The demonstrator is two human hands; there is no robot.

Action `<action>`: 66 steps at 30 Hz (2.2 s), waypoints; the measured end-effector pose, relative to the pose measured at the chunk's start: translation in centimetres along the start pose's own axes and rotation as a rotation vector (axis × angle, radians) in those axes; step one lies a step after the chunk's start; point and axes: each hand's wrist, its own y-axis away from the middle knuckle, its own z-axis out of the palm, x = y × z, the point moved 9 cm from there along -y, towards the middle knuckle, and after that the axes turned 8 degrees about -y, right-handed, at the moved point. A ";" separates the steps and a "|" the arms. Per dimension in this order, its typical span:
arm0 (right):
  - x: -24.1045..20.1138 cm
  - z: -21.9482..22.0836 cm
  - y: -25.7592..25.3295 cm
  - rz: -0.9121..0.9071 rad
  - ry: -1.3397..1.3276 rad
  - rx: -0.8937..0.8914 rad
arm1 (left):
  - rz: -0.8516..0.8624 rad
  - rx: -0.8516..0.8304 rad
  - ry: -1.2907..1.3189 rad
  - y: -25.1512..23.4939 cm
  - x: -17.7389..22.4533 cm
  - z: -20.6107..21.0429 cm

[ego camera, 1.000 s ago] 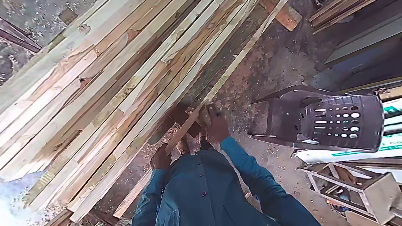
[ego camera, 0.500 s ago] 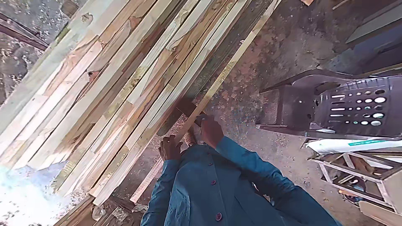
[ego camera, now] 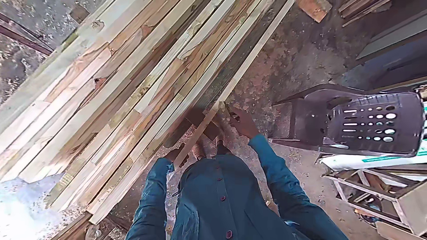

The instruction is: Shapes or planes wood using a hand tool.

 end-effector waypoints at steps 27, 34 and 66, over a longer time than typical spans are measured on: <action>-3.9 15.6 7.7 0.195 0.565 -0.326 | 0.029 0.147 -0.046 1.2 0.3 -0.5; -1.0 10.7 0.8 -0.014 0.446 0.096 | 0.009 0.182 0.004 1.2 -0.3 -0.3; -3.9 6.4 0.6 0.278 0.717 0.107 | 0.157 0.627 -0.825 5.9 2.1 2.2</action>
